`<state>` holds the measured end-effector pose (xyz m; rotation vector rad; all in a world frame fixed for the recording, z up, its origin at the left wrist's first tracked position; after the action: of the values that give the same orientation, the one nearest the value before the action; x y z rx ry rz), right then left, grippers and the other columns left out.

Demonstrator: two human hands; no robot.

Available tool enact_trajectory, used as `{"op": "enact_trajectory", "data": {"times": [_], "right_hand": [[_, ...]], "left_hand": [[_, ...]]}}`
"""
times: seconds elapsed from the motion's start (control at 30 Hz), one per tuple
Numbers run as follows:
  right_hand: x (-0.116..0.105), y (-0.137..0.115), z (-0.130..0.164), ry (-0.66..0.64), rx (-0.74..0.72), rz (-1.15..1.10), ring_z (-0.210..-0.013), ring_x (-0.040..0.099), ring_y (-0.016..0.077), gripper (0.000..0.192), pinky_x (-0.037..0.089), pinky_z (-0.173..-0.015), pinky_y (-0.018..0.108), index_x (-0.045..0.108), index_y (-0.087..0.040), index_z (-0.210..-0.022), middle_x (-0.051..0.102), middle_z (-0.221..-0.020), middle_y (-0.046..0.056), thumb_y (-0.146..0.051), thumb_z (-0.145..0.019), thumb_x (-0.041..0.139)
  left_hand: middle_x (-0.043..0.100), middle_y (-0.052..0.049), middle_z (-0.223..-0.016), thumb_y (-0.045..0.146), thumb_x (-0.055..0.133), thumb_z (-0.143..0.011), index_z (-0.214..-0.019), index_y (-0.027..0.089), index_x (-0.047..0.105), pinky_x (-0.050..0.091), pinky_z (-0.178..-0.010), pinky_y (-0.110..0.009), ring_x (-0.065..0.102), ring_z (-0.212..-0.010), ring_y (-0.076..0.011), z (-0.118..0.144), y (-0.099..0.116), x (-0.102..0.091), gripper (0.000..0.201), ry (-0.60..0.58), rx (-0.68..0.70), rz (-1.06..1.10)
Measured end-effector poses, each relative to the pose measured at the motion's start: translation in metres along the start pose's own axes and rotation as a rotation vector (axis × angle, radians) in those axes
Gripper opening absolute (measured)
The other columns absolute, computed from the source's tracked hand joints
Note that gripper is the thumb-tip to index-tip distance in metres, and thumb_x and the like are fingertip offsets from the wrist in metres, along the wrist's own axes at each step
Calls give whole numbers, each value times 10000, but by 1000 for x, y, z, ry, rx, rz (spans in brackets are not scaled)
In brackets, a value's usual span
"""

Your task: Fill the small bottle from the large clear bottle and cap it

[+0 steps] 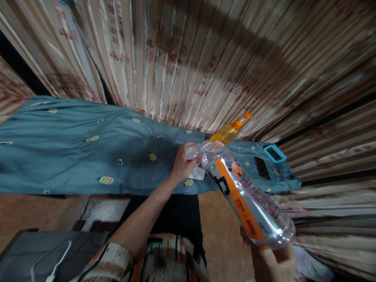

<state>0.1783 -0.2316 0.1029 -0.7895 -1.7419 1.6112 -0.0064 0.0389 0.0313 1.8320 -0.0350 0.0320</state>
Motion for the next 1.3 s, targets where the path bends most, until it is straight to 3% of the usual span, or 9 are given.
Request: {"op": "enact_trajectory", "data": {"times": [0.33,0.5,0.67,0.87,1.07,1.23,1.3], "right_hand": [[1,-1,-3,-46,-42,22,-646,677,184,912,554,-602,292,635,-240,-1552,783,-844,-5,-357,-723,997],[0,0,-2,-51,-47,46,-628,686,201,749,568,-593,306,691,-187,-1407,786,-790,10,-363,-743,988],[2,-2,-2,5,-17,56,-570,700,199,890,577,-573,318,649,-203,-1503,811,-834,2,-307,-693,1002],[4,-3,-1,-32,-41,2,-608,705,184,905,573,-588,283,648,-226,-1506,814,-828,-16,-383,-692,1011],[2,-1,-1,-20,-21,48,-600,725,220,969,594,-587,331,585,-209,-1586,813,-813,-5,-313,-710,986],[2,-1,-1,14,2,17,-597,724,202,821,580,-579,304,673,-201,-1438,810,-832,-2,-312,-690,992],[2,0,-1,22,8,3,-628,744,197,852,585,-585,273,681,-206,-1433,819,-830,-6,-337,-660,1013]], "left_hand": [[762,-89,-1304,282,889,-824,-1262,247,661,563,-1164,-499,722,-1271,-316,0,-2,0,495,-1,25,4],[762,-94,-1316,263,882,-823,-1268,239,660,566,-1159,-483,724,-1274,-311,0,-1,0,498,2,28,2],[765,-83,-1316,278,891,-827,-1270,250,664,566,-1155,-470,725,-1271,-306,0,-1,1,498,9,13,-4],[762,-91,-1303,286,888,-826,-1265,240,667,568,-1150,-480,725,-1258,-310,0,-2,0,493,8,22,-3],[765,-75,-1289,277,893,-821,-1250,257,672,567,-1157,-476,720,-1251,-303,0,-1,0,483,9,16,1],[766,-76,-1277,261,893,-819,-1256,251,671,570,-1140,-465,724,-1234,-298,0,-1,0,490,11,3,-2],[764,-77,-1285,263,893,-820,-1257,254,668,566,-1146,-471,721,-1237,-297,0,0,1,492,6,0,-2]]}}
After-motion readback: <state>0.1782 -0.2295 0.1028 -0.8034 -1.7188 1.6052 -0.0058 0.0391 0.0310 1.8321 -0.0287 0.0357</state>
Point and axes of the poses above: each hand's wrist, its own z-axis away from the middle knuckle, its own x-axis out of the palm, y = z × x, the point moved 4 cm from there along -z, towards the middle knuckle
